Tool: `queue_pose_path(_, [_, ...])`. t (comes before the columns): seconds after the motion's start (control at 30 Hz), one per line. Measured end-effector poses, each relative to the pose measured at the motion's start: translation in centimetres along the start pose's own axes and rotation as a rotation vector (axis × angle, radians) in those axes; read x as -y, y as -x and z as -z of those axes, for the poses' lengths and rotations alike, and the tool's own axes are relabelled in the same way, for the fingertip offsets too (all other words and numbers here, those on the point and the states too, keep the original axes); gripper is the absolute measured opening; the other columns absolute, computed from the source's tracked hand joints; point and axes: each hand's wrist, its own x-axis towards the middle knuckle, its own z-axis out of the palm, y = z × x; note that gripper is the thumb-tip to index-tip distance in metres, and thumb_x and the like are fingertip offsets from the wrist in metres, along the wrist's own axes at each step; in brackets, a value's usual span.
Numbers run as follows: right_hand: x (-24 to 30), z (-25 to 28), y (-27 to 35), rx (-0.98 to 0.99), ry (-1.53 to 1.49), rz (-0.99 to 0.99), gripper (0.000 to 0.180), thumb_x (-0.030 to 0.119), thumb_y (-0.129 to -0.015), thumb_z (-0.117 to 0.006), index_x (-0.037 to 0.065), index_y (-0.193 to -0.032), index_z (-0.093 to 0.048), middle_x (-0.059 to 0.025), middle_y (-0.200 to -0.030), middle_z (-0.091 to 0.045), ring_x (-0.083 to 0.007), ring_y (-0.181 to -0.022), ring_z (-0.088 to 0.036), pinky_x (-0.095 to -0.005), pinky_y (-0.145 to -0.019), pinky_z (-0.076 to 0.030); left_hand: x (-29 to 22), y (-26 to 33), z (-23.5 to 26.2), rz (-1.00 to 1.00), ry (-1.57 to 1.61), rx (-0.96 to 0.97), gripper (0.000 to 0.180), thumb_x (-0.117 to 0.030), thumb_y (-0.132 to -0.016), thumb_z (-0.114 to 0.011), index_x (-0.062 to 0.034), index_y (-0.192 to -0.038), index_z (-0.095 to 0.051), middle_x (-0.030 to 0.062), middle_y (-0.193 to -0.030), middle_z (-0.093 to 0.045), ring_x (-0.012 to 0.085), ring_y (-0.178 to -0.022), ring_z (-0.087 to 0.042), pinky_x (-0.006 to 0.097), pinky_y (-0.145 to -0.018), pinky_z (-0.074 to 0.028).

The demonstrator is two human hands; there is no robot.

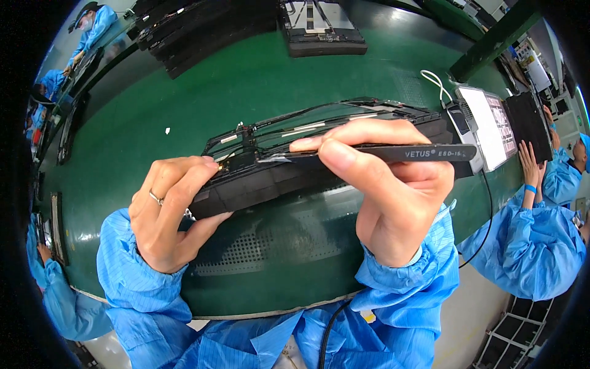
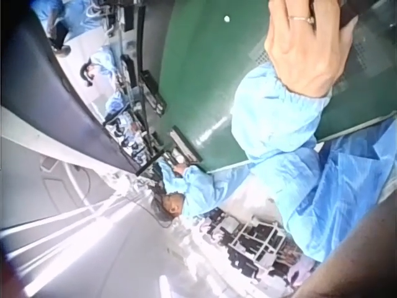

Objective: The person assembles internal components and ribbon cables into a tablet housing, using tweezers to manipulate the small parts.

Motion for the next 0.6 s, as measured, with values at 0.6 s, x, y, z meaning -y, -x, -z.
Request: queue_pose_path(0.6, [-0.03,0.03,-0.33,0.013,0.036,0.029,0.012,0.005,-0.064,-0.049,-0.004,-0.071,-0.051,-0.0176,-0.064,-0.055,-0.0265,-0.065,-0.054,-0.0360,-0.070,-0.041,0.39,0.10,0.41,-0.004,0.046,0.019,0.050,-0.004,-0.041,-0.068,0.0025,-0.087,-0.051,0.0129,-0.078,-0.051,0.0245,-0.066,-0.051,0.030,-0.053,-0.044])
